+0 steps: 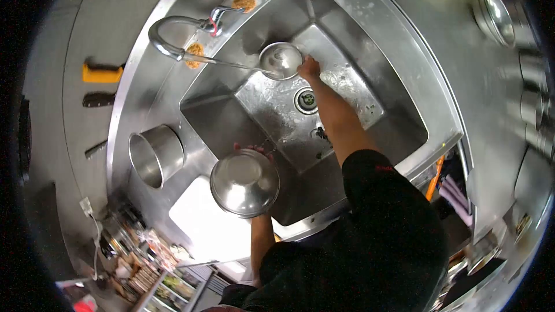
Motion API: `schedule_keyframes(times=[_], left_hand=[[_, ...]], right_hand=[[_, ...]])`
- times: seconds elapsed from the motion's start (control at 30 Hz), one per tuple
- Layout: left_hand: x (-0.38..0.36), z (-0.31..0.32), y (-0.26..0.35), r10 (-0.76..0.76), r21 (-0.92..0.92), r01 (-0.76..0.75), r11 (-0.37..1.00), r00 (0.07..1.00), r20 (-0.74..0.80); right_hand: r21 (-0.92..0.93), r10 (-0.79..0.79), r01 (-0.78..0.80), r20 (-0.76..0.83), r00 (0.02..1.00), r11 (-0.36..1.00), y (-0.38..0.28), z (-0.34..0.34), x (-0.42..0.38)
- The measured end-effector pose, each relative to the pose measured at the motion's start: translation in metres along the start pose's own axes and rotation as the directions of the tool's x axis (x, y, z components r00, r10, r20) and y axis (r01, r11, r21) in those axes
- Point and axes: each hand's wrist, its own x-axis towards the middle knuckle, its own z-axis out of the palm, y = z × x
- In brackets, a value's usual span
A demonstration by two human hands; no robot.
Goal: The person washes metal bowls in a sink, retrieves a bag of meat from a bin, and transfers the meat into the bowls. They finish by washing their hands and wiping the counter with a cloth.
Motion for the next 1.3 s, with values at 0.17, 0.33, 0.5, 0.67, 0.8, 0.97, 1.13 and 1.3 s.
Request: schedule_keyframes(times=[0.17, 0.33, 0.5, 0.67, 0.8, 0.97, 1.13, 1.3], left_hand=[[-0.032, -0.003, -0.015, 0.09, -0.033, -0.09, 0.995, 0.996, -0.018], [-0.054, -0.005, -0.029, 0.141, -0.082, -0.144, 0.986, 0.989, -0.052], [-0.051, 0.008, -0.04, 0.244, -0.022, -0.246, 0.969, 0.966, -0.081], [-0.049, 0.024, -0.044, 0.363, -0.094, -0.369, 0.925, 0.929, -0.068], [-0.056, 0.039, -0.043, 0.398, -0.052, -0.397, 0.916, 0.917, -0.003], [-0.062, 0.039, -0.039, 0.392, -0.095, -0.388, 0.917, 0.919, 0.039], [-0.063, 0.027, -0.037, 0.44, -0.07, -0.436, 0.897, 0.896, 0.066], [-0.08, 0.08, -0.029, 0.553, 0.036, -0.556, 0.83, 0.83, 0.068]], right_hand=[[0.27, -0.211, 0.22, -0.061, 0.976, 0.938, -0.045, 0.004, -0.02], [0.316, -0.25, 0.22, 0.056, 0.967, 0.923, -0.071, -0.048, -0.041], [0.817, -0.356, -0.361, 0.535, 0.767, 0.449, -0.112, -0.059, -0.048], [0.817, -0.531, -0.497, 0.571, 0.626, 0.293, -0.146, -0.068, -0.057], [0.829, -0.573, -0.131, 0.481, 0.664, 0.544, -0.157, -0.08, -0.064], [0.384, -0.542, 0.481, 0.063, 0.838, 0.788, -0.19, -0.187, -0.142], [0.282, -0.738, 0.734, -0.116, 0.665, 0.618, -0.197, -0.23, -0.176], [0.31, -0.859, 0.936, -0.422, 0.291, 0.165, -0.197, -0.278, -0.191]])
